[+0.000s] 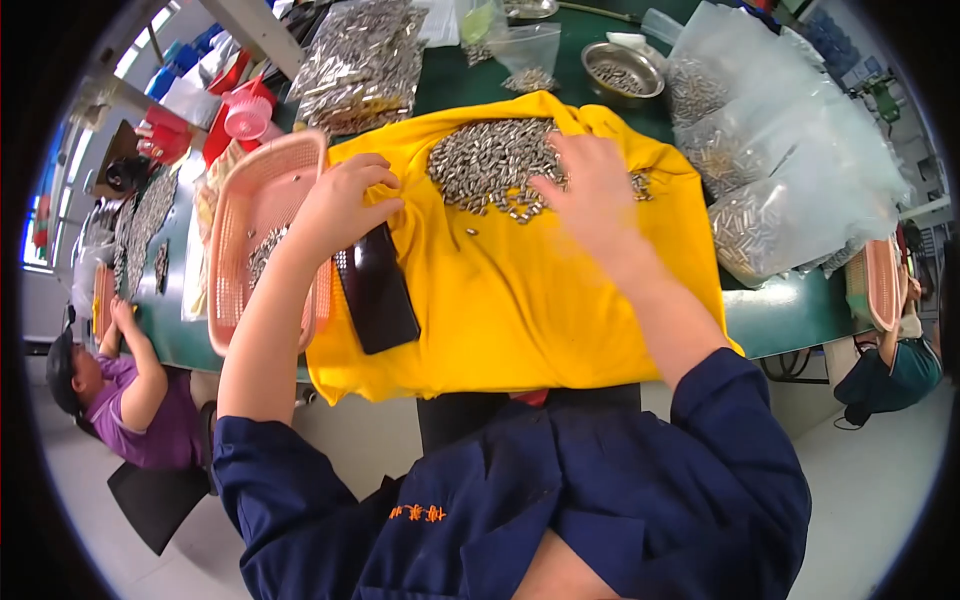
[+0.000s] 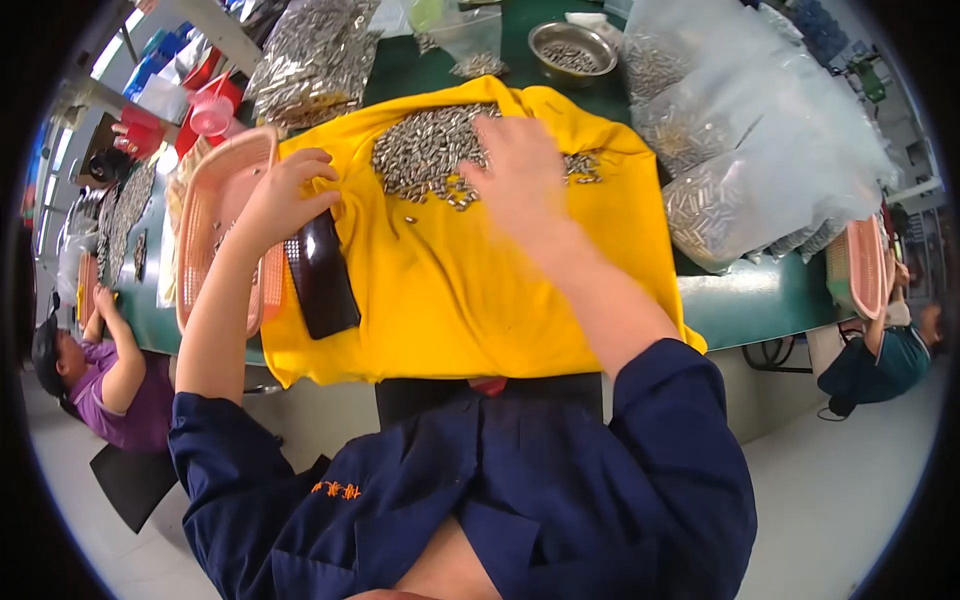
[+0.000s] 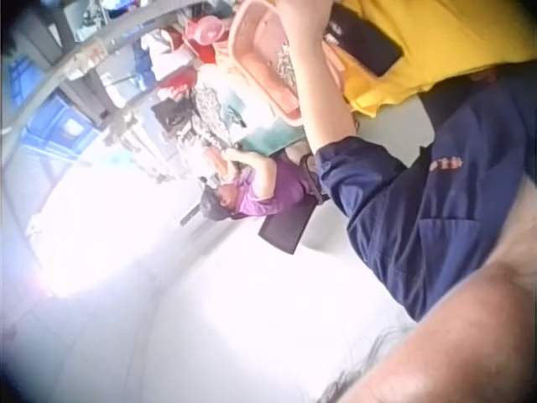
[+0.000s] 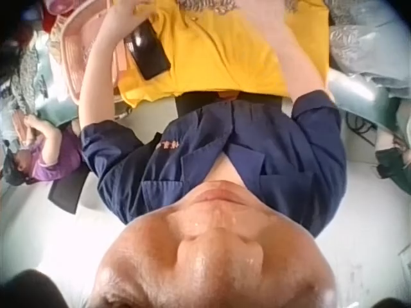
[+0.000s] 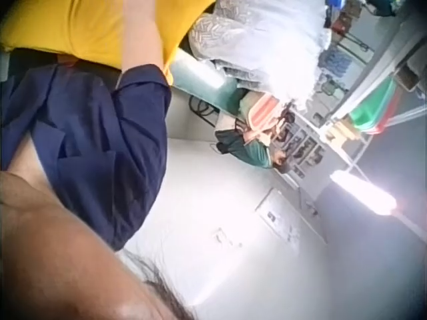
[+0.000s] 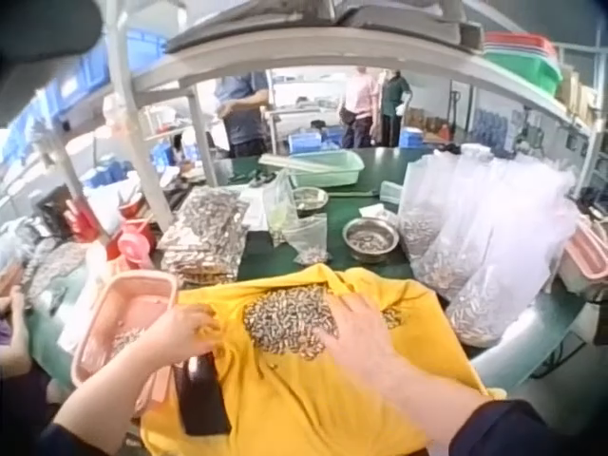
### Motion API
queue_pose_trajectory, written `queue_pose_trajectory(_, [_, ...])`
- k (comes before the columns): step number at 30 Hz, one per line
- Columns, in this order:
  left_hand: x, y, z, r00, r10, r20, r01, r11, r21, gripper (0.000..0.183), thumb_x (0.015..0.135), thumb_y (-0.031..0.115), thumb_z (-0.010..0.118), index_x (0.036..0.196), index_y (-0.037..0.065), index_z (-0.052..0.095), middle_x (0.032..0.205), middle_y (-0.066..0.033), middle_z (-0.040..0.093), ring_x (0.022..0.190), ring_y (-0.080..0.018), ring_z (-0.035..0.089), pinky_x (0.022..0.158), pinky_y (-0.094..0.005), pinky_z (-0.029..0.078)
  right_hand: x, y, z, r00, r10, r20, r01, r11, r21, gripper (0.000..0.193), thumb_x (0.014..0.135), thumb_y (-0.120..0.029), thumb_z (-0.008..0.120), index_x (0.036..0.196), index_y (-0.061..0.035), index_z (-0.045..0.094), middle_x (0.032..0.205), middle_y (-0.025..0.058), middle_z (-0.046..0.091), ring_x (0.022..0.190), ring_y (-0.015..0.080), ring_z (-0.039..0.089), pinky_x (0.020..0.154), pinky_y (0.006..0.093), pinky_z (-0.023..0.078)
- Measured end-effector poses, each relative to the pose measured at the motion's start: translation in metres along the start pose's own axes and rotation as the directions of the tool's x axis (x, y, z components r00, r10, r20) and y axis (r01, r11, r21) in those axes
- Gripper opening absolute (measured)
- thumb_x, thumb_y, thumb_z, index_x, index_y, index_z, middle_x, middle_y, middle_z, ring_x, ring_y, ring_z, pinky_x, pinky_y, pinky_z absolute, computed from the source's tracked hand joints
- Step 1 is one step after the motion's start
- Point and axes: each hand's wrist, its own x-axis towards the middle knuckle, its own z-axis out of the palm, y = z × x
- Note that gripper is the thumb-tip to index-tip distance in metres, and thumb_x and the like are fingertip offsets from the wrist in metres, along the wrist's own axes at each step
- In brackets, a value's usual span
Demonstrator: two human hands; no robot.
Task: Sorting and inspecting small metal hardware components on a workbench.
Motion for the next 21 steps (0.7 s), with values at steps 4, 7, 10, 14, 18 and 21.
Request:
queue_pose_trajectory(4, [0.037,0.008,0.006,0.992,0.058,-0.109,-0.058,0.998,-0.002,0.03,0.074,0.021,0.061,0.1,0.005,0.059,0.11,-0.013,0.054,0.1,-0.0312,0.052,0.087,-0.036,0.041,-0.009,0.065,-0.027,0.973,0.218,0.076,-0.184,0.932,-0.311,0.075,0.056,-0.021,0.077,0.12,-0.0031,0.04,0.105,0.0112,0.05,0.1,0.0295,0.045,0.085,0.0391,0.038])
queue_pose_trajectory(7, [0.066,-0.007,0.041,0.986,0.098,-0.134,-0.075,0.984,0.163,0.04,0.075,0.022,0.061,0.111,0.006,0.053,0.116,-0.0127,0.05,0.104,-0.0298,0.05,0.086,-0.0378,0.041,-0.008,0.087,-0.031,0.919,0.337,0.204,-0.232,0.881,-0.411,0.079,0.057,-0.026,0.077,0.122,-0.0018,0.039,0.111,0.0119,0.048,0.105,0.03,0.045,0.088,0.0415,0.038])
queue_pose_trajectory(10, [0.089,-0.011,0.064,0.99,-0.097,-0.102,0.125,0.94,0.317,0.037,0.076,0.03,0.059,0.106,0.008,0.056,0.101,-0.0112,0.058,0.091,-0.0279,0.056,0.076,-0.0392,0.044,-0.006,0.115,-0.029,0.883,0.406,0.236,-0.291,0.867,-0.406,0.056,0.065,-0.03,0.07,0.112,-0.0041,0.05,0.102,0.0138,0.054,0.096,0.0314,0.052,0.082,0.0401,0.043])
queue_pose_trajectory(14, [0.099,-0.025,0.076,0.957,-0.289,-0.015,0.284,0.932,0.226,0.027,0.077,0.027,0.057,0.098,0.01,0.06,0.083,-0.0148,0.062,0.082,-0.0316,0.059,0.072,-0.0407,0.047,-0.015,0.141,-0.017,0.875,0.41,0.259,-0.294,0.873,-0.388,0.029,0.075,-0.028,0.06,0.093,-0.0049,0.057,0.091,0.0149,0.059,0.086,0.0307,0.058,0.074,0.0391,0.047])
queue_pose_trajectory(18, [0.099,-0.024,0.071,0.924,-0.325,-0.2,0.291,0.939,-0.181,0.026,0.078,0.024,0.054,0.096,0.006,0.061,0.086,-0.0176,0.062,0.083,-0.0335,0.058,0.075,-0.0378,0.046,-0.006,0.156,-0.011,0.877,0.473,0.085,-0.438,0.86,-0.262,0.021,0.081,-0.023,0.049,0.086,-0.0032,0.056,0.076,0.0202,0.06,0.073,0.0359,0.059,0.068,0.0442,0.046])
queue_pose_trajectory(21, [0.1,-0.019,0.068,0.906,-0.38,-0.188,0.329,0.91,-0.252,0.028,0.079,0.026,0.054,0.096,0.005,0.061,0.088,-0.0178,0.062,0.085,-0.033,0.058,0.076,-0.0369,0.044,0.005,0.158,-0.023,0.774,0.63,0.06,-0.632,0.775,0.015,0.03,0.082,-0.025,0.046,0.094,0.0016,0.054,0.086,0.0217,0.061,0.081,0.036,0.058,0.072,0.0419,0.044])
